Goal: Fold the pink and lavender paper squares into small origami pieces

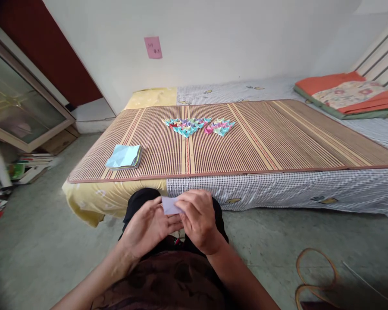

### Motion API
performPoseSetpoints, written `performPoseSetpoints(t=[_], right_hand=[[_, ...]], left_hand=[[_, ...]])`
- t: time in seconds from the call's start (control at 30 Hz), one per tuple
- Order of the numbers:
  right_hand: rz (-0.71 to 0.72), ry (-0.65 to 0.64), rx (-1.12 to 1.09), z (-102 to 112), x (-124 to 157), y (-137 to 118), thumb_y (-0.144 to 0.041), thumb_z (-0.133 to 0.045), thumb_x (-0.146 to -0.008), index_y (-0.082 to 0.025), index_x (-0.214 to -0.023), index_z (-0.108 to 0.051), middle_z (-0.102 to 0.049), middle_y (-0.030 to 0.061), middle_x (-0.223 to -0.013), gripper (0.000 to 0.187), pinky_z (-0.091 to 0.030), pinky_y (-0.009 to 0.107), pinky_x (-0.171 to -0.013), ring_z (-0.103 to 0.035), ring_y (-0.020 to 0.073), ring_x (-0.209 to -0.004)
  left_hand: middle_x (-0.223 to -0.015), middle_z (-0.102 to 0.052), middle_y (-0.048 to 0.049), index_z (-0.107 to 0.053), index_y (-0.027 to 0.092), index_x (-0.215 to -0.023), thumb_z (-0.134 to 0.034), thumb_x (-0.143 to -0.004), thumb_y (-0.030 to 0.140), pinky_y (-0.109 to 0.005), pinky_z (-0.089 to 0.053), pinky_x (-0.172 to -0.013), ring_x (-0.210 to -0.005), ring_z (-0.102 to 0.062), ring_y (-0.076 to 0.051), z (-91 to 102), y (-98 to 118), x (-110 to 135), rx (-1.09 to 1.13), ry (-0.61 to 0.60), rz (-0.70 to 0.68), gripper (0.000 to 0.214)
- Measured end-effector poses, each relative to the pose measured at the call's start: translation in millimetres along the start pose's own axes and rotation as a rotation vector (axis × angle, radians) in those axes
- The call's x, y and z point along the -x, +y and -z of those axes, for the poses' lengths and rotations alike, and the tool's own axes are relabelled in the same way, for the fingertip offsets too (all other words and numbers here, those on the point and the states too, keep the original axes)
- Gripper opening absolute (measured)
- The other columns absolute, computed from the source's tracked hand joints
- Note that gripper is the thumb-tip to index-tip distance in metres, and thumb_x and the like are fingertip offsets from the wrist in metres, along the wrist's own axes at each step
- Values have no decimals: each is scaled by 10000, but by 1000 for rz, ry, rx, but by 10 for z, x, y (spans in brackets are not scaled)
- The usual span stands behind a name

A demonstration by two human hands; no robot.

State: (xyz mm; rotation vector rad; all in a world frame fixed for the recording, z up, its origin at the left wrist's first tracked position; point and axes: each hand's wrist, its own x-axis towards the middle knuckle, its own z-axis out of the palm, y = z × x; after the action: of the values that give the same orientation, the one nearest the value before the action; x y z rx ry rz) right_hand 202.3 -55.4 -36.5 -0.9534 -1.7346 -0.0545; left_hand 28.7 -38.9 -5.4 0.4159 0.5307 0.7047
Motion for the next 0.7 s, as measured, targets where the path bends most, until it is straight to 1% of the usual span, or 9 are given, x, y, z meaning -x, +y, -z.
performPoseSetpoints(t=[0.07,0.1,0.13,0.2,0.27,0.33,0.47,0.63,0.7], right_hand=[[74,-46,16,4,31,-12,-145,-518,-1030,-255,-1149,-687,-752,75,-1057,234,-496,477,-962,-666,270,-1054],[97,-61,28,7,47,-11,-150,-532,-1033,-254,-1147,-689,-759,74,-1067,220,-495,475,-970,-663,269,-1068],[113,-73,42,9,62,-7,-152,-549,-1032,-255,-1140,-694,-763,73,-1079,208,-495,475,-980,-659,268,-1082],[127,-102,76,7,95,9,-143,-571,-1027,-266,-1121,-705,-766,66,-1112,205,-491,475,-1001,-652,265,-1107],[134,-140,106,-10,127,29,-131,-574,-1026,-276,-1105,-713,-762,58,-1145,216,-486,474,-1019,-644,260,-1139],[138,-164,131,-38,152,45,-128,-583,-1028,-272,-1093,-717,-756,61,-1163,207,-484,472,-1027,-635,257,-1162],[135,-129,142,-93,157,53,-134,-606,-1027,-248,-1068,-720,-749,78,-1135,166,-500,466,-1004,-630,256,-1146],[122,-105,122,-118,139,56,-142,-617,-1018,-272,-1087,-735,-747,66,-1129,188,-502,460,-1008,-638,257,-1135],[120,-109,119,-117,147,56,-136,-634,-1005,-276,-1100,-735,-745,65,-1139,198,-494,461,-1016,-640,261,-1144]], left_hand=[[-1090,-780,-205,-728,71,-1091,-660,-918,556,-415,-525,-1020,-1085,-727,-314,-16,54,-3,62,-29,19,519],[-1076,-777,-207,-728,62,-1095,-653,-920,570,-398,-536,-991,-1069,-727,-314,-9,75,-12,62,-29,32,543],[-1048,-777,-205,-732,55,-1079,-667,-919,548,-374,-550,-948,-1031,-734,-306,9,91,-23,52,-21,46,522],[-970,-779,-183,-744,52,-1021,-715,-911,396,-322,-561,-853,-909,-745,-264,63,109,-51,21,24,54,362],[-929,-783,-157,-760,46,-1004,-729,-886,220,-286,-557,-810,-819,-736,-216,114,117,-75,-7,87,7,212],[-936,-793,-150,-778,40,-1025,-727,-863,131,-277,-556,-830,-816,-731,-198,140,128,-86,-37,132,-55,194],[-977,-806,-149,-797,57,-1053,-761,-833,102,-263,-562,-855,-851,-734,-186,129,150,-84,-94,167,-100,227],[-841,-778,-140,-784,40,-929,-787,-832,149,-249,-573,-710,-690,-702,-161,160,99,-96,-95,175,-33,146],[-837,-774,-135,-777,41,-923,-804,-828,161,-247,-578,-701,-674,-697,-154,179,65,-108,-101,195,-30,155]])
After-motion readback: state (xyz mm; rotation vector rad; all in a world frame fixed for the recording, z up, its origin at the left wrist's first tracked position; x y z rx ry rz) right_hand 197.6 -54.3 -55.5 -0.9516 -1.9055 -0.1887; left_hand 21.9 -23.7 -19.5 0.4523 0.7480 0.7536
